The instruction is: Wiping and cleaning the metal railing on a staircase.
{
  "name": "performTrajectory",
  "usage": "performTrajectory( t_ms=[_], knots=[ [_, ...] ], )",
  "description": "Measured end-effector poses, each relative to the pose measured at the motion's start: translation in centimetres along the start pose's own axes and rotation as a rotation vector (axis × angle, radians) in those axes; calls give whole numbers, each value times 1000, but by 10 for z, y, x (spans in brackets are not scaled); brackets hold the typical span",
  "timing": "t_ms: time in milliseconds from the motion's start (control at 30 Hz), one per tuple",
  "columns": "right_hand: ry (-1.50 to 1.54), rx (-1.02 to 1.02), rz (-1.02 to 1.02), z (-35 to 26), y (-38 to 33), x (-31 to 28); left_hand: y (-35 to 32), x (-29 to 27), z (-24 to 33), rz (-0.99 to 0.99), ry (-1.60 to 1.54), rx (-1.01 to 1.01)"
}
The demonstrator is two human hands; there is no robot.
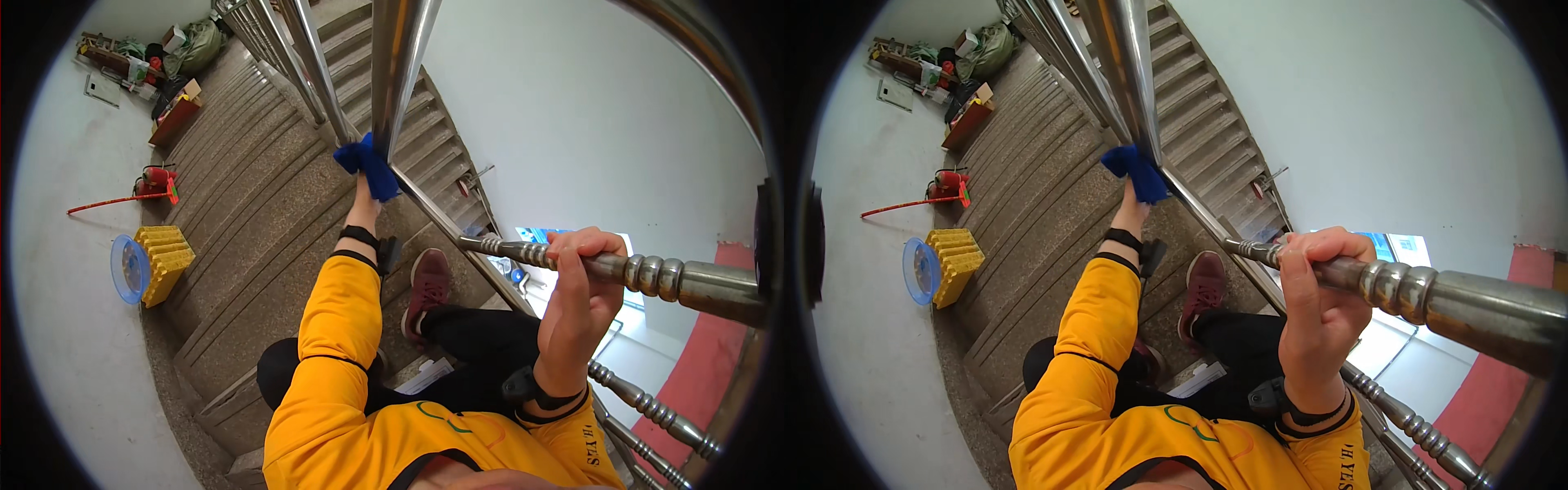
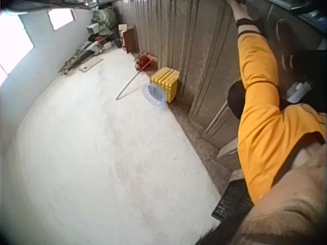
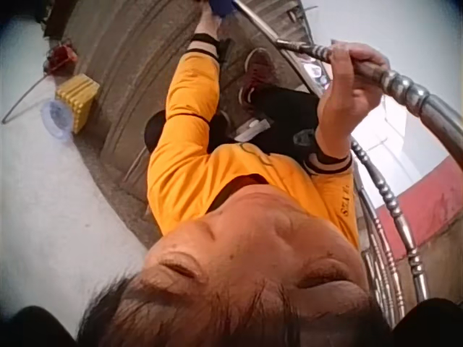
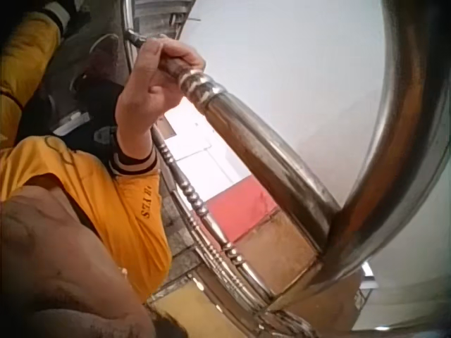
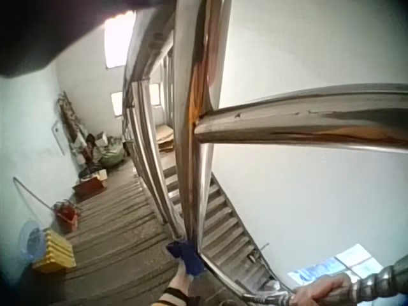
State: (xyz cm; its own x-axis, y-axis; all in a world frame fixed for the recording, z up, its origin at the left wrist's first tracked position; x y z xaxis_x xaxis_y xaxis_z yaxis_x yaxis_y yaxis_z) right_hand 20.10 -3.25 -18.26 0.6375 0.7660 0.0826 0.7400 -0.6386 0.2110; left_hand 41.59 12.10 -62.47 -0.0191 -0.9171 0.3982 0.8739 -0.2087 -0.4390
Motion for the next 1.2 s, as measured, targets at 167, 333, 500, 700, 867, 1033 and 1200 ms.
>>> performTrajectory(
  t_ms=[167, 333, 500, 700, 867, 1033, 1200],
  knots=[
    [-70, 15, 4, 1, 1, -6, -37, 33, -14, 103, -333, -11],
    [-42, 7, -11, -2, 0, 2, -37, 35, -26, 119, -372, 43],
    [-55, 4, -30, 0, 0, -8, -22, 42, -20, 314, -65, -200],
    [-21, 23, -13, 2, -2, -4, -32, 35, -37, 296, -252, -338],
    [-26, 33, 20, -1, 0, -5, -97, 103, -54, -143, -882, -469],
    [17, 55, 17, 3, 0, -8, -178, 140, -47, -273, -690, -529],
    [15, 54, 12, 3, -1, -5, -197, 122, -48, -236, -458, -495]
  ],
)
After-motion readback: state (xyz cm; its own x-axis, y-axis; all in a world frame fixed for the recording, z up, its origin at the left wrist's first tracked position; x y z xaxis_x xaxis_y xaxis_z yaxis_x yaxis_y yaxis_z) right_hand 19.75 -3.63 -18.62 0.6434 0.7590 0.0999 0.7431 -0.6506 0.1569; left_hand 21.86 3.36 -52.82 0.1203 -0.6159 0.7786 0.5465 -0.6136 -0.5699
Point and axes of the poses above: each hand's wrist, its own y-axis towards the middle knuckle, its own x-axis out of the palm, z = x × y, the point moved 9 cm from there along y, towards the middle knuckle, and after that the axes turned 2 degrees about z, right-handed, at the moved point
